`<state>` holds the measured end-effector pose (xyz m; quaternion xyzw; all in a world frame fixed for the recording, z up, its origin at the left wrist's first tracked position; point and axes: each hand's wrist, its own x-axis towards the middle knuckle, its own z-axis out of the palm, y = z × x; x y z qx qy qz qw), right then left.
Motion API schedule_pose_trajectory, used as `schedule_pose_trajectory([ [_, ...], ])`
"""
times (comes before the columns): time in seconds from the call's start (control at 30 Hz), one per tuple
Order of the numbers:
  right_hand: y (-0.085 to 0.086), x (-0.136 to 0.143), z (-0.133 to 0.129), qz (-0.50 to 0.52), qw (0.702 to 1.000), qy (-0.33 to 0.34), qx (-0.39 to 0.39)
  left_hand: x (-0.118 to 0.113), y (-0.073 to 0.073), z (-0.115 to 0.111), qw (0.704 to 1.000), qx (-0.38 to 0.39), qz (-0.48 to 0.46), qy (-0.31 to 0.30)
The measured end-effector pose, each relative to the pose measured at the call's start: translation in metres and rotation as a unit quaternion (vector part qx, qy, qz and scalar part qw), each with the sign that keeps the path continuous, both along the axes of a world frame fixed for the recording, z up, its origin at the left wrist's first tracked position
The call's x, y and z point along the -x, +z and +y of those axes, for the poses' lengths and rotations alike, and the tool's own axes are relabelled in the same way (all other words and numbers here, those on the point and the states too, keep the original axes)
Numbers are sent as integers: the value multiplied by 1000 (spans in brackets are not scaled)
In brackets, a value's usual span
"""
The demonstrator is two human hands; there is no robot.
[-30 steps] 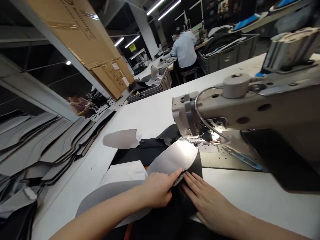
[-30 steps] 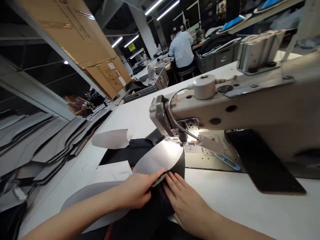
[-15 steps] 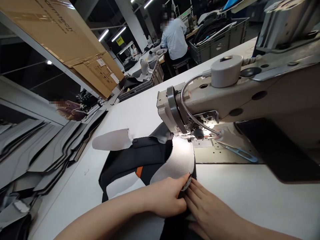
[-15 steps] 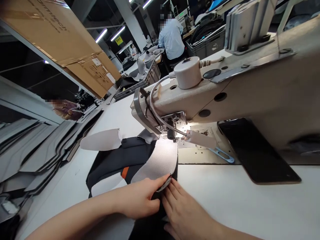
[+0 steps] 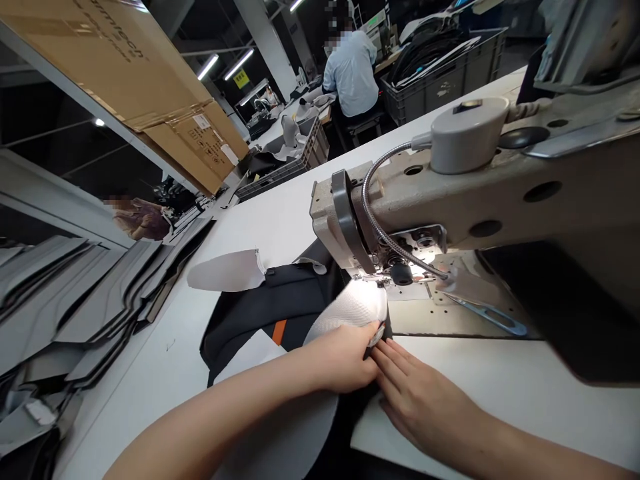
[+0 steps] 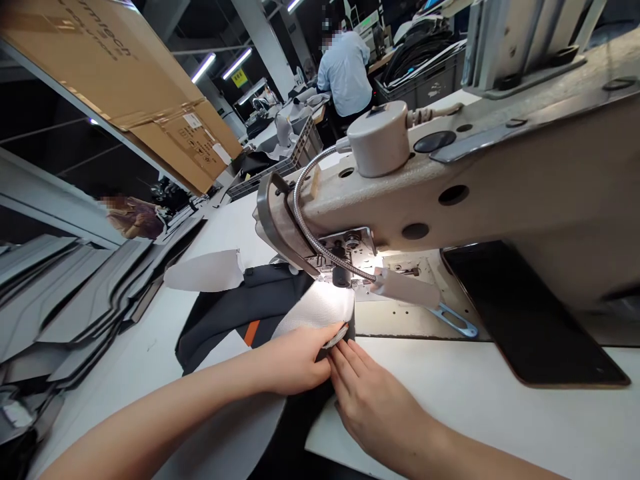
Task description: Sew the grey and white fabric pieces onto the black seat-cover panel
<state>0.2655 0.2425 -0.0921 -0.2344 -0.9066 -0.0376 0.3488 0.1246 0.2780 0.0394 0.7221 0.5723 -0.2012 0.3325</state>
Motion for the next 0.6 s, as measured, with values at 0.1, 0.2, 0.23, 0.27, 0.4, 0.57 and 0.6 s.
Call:
schedule_pose_trajectory([
  [0.1, -6, 0, 3, -23, 1000, 10, -17, -3, -1, 7, 1000, -10, 10, -11],
  [0.2, -9, 0, 3, -36, 999, 26, -10, -7, -4, 8, 999, -29, 29, -20],
  [0.23, -9, -1, 4, -36, 999, 27, -6, -8, -6, 8, 998, -38, 36, -22],
  [0.27, -8, -1, 5, -33, 999, 24, 0, -8, -7, 8, 998, -48, 43, -24],
  [0.4, 0, -4, 13, 0, 1000, -4, 31, -10, -12, 16, 994, -80, 64, -25],
  [0.57, 0, -5, 24, 5, 999, -17, 43, -16, -13, 28, 988, -127, 88, -29],
  [0.6, -2, -4, 25, 3, 999, -22, 36, -18, -14, 28, 986, -132, 98, -31],
])
